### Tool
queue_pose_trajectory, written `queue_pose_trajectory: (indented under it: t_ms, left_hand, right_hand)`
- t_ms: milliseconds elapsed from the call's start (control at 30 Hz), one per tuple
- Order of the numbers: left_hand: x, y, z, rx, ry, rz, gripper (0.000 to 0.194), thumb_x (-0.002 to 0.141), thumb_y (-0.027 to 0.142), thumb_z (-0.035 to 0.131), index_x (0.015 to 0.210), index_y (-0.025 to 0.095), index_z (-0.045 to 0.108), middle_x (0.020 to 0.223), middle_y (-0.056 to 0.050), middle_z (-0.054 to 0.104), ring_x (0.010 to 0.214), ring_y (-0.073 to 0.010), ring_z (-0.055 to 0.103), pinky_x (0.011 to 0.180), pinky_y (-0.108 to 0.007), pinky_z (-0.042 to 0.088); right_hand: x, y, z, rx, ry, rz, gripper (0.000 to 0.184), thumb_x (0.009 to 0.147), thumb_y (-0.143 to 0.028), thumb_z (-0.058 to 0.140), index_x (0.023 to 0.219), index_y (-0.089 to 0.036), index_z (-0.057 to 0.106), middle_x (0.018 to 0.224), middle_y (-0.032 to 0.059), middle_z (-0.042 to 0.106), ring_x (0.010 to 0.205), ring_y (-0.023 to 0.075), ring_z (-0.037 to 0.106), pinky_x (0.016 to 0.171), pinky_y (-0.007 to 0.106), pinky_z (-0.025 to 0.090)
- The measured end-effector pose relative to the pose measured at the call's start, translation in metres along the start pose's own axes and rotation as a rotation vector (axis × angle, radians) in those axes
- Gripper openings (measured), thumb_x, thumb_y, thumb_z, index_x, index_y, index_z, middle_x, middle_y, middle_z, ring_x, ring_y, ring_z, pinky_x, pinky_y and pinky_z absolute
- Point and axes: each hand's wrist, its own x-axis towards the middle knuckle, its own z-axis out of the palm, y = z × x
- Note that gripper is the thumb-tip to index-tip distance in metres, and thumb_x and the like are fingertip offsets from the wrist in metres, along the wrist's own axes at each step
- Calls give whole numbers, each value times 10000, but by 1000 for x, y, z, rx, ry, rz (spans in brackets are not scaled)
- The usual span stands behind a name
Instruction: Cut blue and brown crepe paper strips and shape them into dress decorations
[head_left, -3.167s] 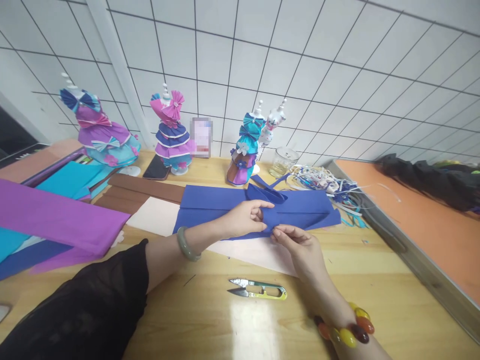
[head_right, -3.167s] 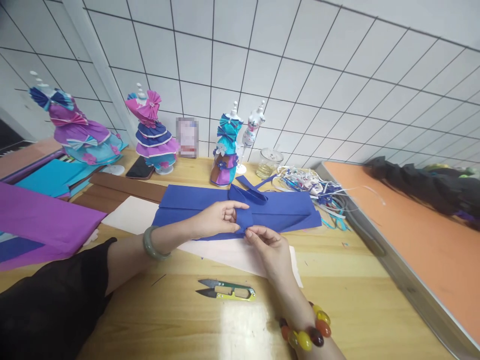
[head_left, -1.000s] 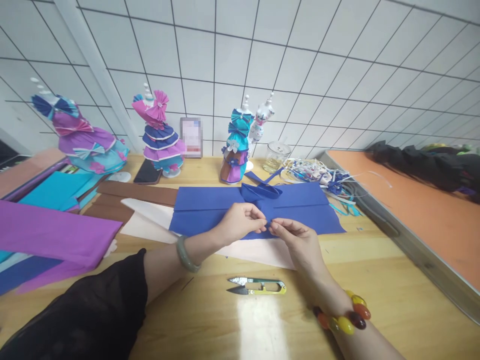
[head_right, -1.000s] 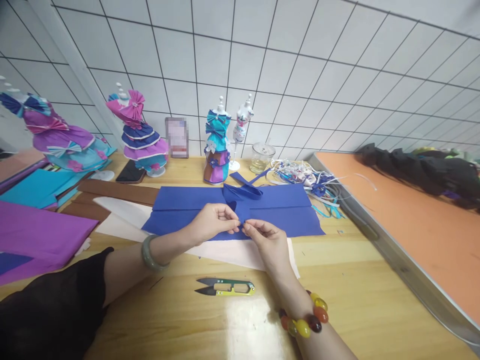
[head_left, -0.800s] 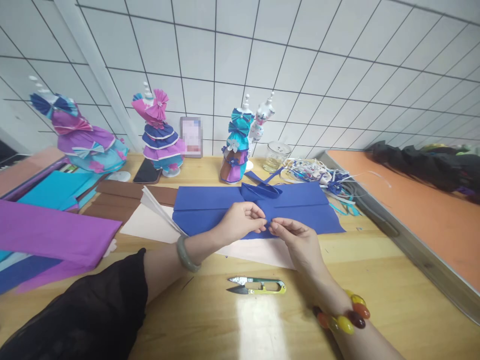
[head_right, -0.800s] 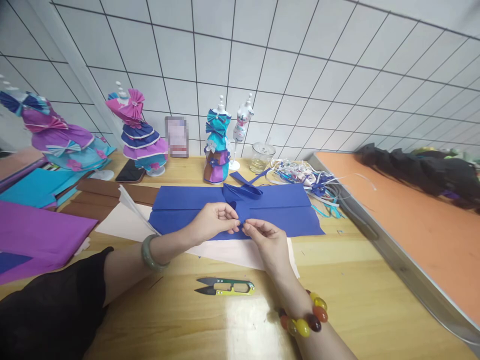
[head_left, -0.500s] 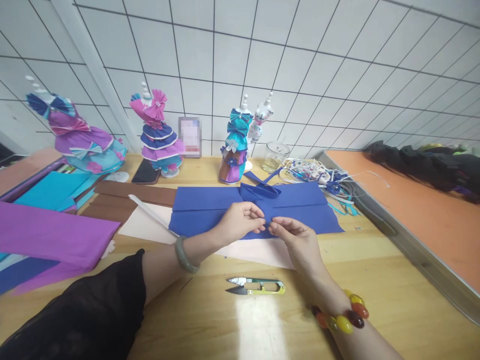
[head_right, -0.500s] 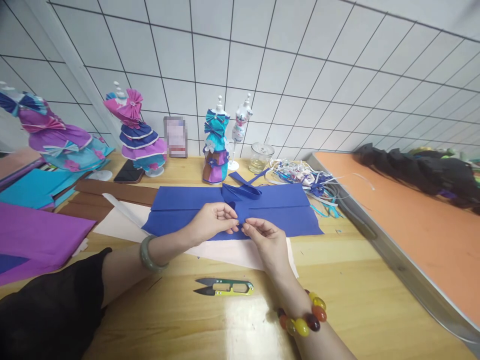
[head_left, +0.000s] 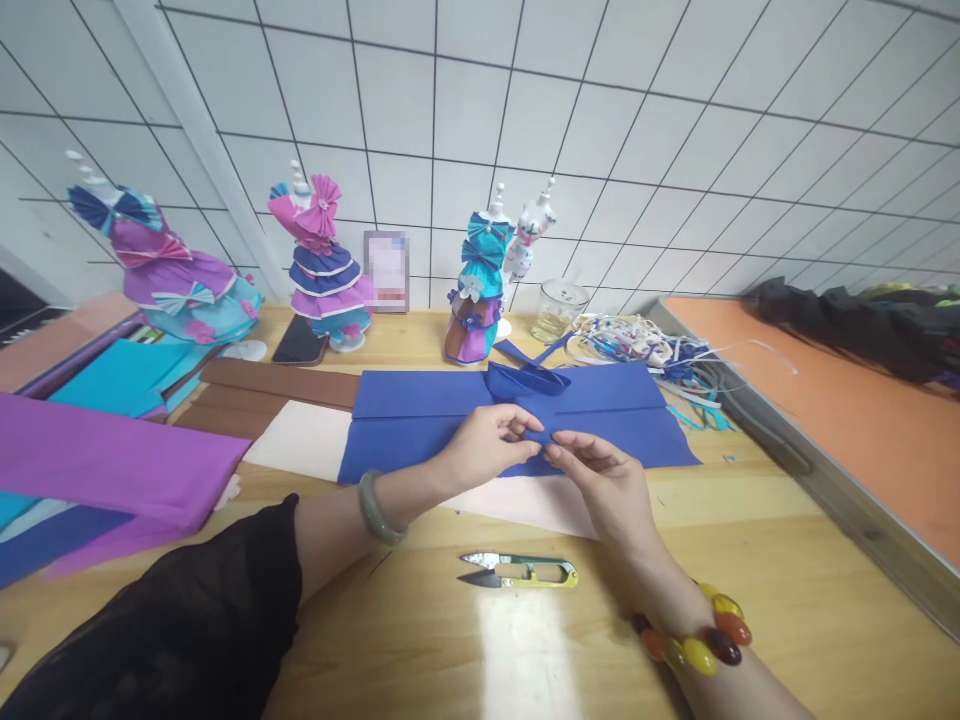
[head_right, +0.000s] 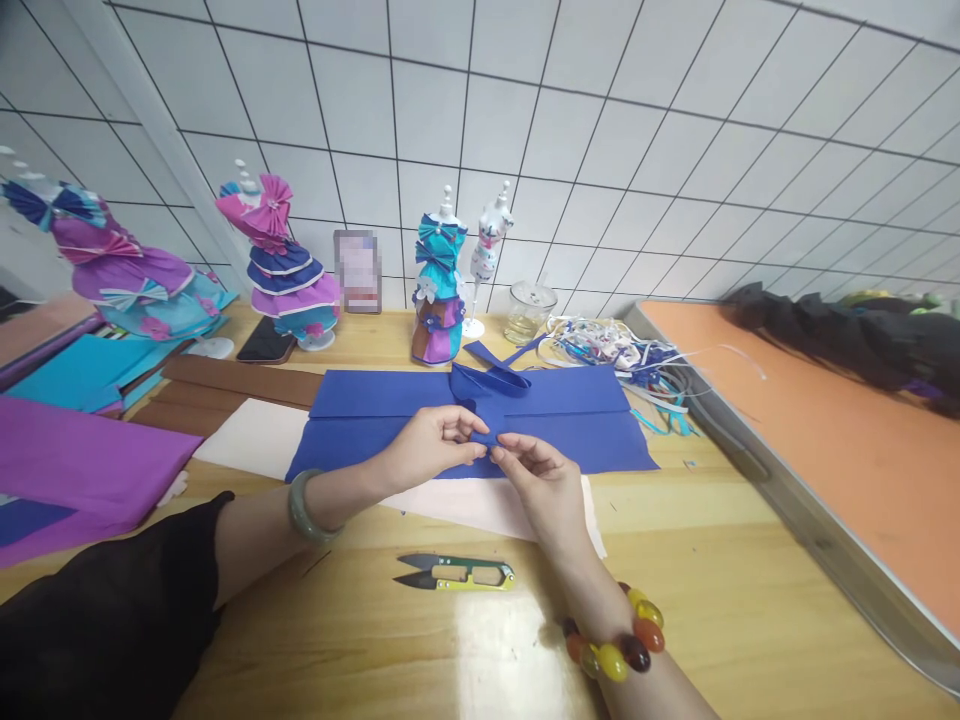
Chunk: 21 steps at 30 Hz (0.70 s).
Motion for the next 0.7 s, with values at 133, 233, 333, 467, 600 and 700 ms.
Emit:
queue_pose_trajectory:
  t_ms: [133, 233, 333, 467, 600, 700]
  left_hand:
    - [0, 2, -1, -33, -17, -11, 218, 646, 144, 640, 858, 111, 601, 635, 20, 511, 619, -82, 523, 604, -232, 442]
    - [-1, 4, -1, -50, -18, -16, 218, 644, 134, 642, 857, 108, 600, 617, 34, 477, 596, -67, 497, 594, -222, 438]
    - [-1, 5, 0, -60, -19, -28, 220, 647, 131, 639, 862, 106, 599, 620, 31, 478, 596, -66, 495, 592, -219, 439]
    - [-1, 4, -1, -78, -22, -36, 228, 645, 131, 645, 867, 107, 598, 619, 27, 487, 609, -74, 511, 605, -221, 443]
    - [-1, 4, -1, -83, -23, -31, 229, 637, 135, 652, 859, 109, 602, 621, 28, 486, 607, -70, 500, 602, -217, 434]
    - [-1, 4, -1, -58, -8, -15, 228, 632, 134, 656, 854, 113, 608, 639, 22, 495, 620, -67, 490, 593, -201, 421]
  right_hand:
    - [1, 0, 1, -24, 0, -10, 267, 609, -302, 753, 846, -210, 671, 755, 15, 668, 703, 148, 597, 692, 299, 486]
    - [2, 0, 2, -26, 4, -27, 281, 604, -299, 754, 859, -216, 669, 745, 3, 655, 694, 135, 580, 672, 278, 478]
    - [2, -1, 2, -28, 3, -36, 286, 606, -310, 750, 864, -218, 668, 738, -1, 652, 689, 137, 578, 670, 278, 477]
    - [1, 0, 1, -12, -16, -17, 286, 631, -338, 732, 879, -215, 665, 797, 26, 669, 737, 170, 605, 713, 318, 486]
    - [1, -1, 1, 13, -26, -10, 269, 640, -336, 729, 875, -222, 665, 798, 22, 671, 719, 166, 616, 727, 325, 487]
    - [1, -1, 1, 3, -24, -21, 276, 630, -351, 733, 864, -220, 668, 803, 26, 673, 708, 166, 614, 719, 329, 487]
